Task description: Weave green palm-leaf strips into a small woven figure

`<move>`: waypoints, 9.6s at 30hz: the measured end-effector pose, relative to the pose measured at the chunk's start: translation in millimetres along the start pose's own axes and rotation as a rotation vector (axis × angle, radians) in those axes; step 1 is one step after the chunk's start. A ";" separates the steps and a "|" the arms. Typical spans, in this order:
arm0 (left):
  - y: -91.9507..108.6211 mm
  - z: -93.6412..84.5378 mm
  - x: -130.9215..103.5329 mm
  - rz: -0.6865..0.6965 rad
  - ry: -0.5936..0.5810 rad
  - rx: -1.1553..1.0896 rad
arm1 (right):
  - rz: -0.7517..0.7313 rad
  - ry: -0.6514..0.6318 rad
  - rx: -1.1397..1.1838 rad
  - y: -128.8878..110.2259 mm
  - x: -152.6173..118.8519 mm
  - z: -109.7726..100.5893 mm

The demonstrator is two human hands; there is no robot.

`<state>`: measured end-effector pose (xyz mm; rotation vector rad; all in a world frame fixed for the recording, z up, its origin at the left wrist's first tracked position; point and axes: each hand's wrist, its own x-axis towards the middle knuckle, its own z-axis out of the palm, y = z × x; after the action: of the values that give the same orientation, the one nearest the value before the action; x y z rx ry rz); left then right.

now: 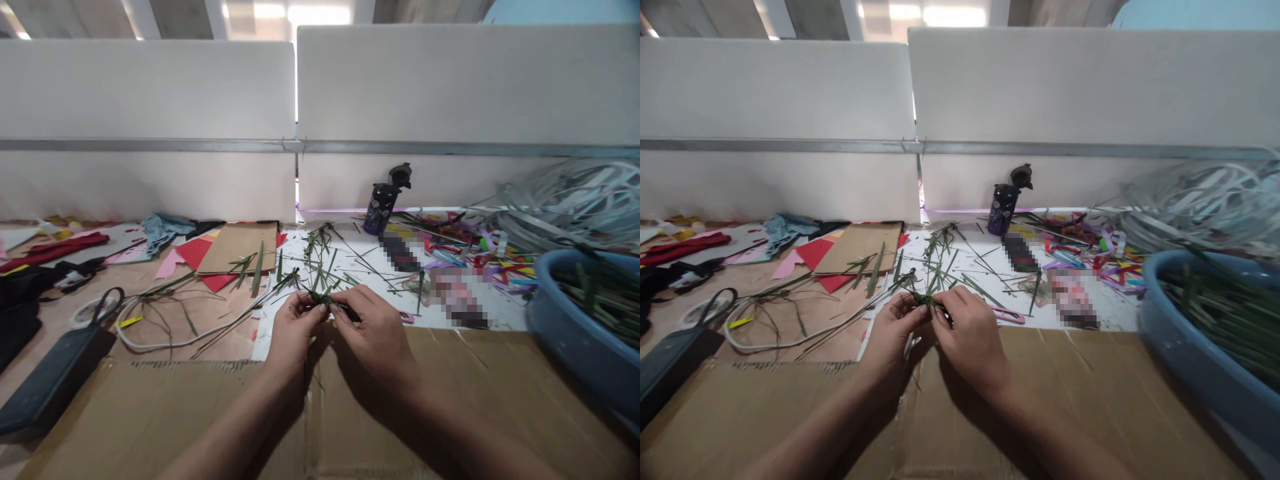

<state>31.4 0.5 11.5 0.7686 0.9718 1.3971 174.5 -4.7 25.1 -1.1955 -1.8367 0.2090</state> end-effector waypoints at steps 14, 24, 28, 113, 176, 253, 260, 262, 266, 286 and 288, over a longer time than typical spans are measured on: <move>-6.1 -2.2 1.7 -0.030 -0.001 -0.038 | -0.152 0.005 -0.089 4.5 0.0 0.2; -0.4 -0.8 -0.6 -0.012 -0.032 -0.027 | -0.119 -0.023 0.019 2.0 2.5 -4.9; 0.5 -2.2 1.3 0.003 -0.035 -0.006 | -0.083 -0.034 0.087 2.1 4.5 -7.1; -3.2 -7.2 9.8 0.035 0.050 -0.074 | -0.009 -0.018 0.094 8.8 18.7 -8.8; 8.5 1.7 -1.4 -0.071 -0.037 0.029 | -0.064 -0.176 0.125 14.2 21.9 -16.8; 7.4 2.6 -6.7 0.005 -0.056 0.121 | 0.445 -0.261 0.592 20.4 36.5 -20.4; 5.8 2.9 -2.9 0.018 -0.037 0.098 | 0.485 -0.276 0.648 21.5 34.9 -18.6; 5.3 2.7 -3.4 0.030 -0.036 0.108 | 0.479 -0.267 0.648 21.0 34.4 -18.1; 5.1 2.2 -5.2 0.038 -0.033 0.107 | 0.485 -0.269 0.675 21.9 33.2 -16.8; 6.5 3.2 -2.0 0.056 -0.034 0.115 | 0.519 -0.264 0.674 19.0 33.2 -15.3; 6.6 3.4 -2.8 0.056 -0.043 0.130 | 0.519 -0.268 0.677 19.2 32.7 -14.6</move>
<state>31.8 -1.5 19.2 0.9247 1.0217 1.3699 193.9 26.6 41.9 -1.1482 -1.4352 1.2271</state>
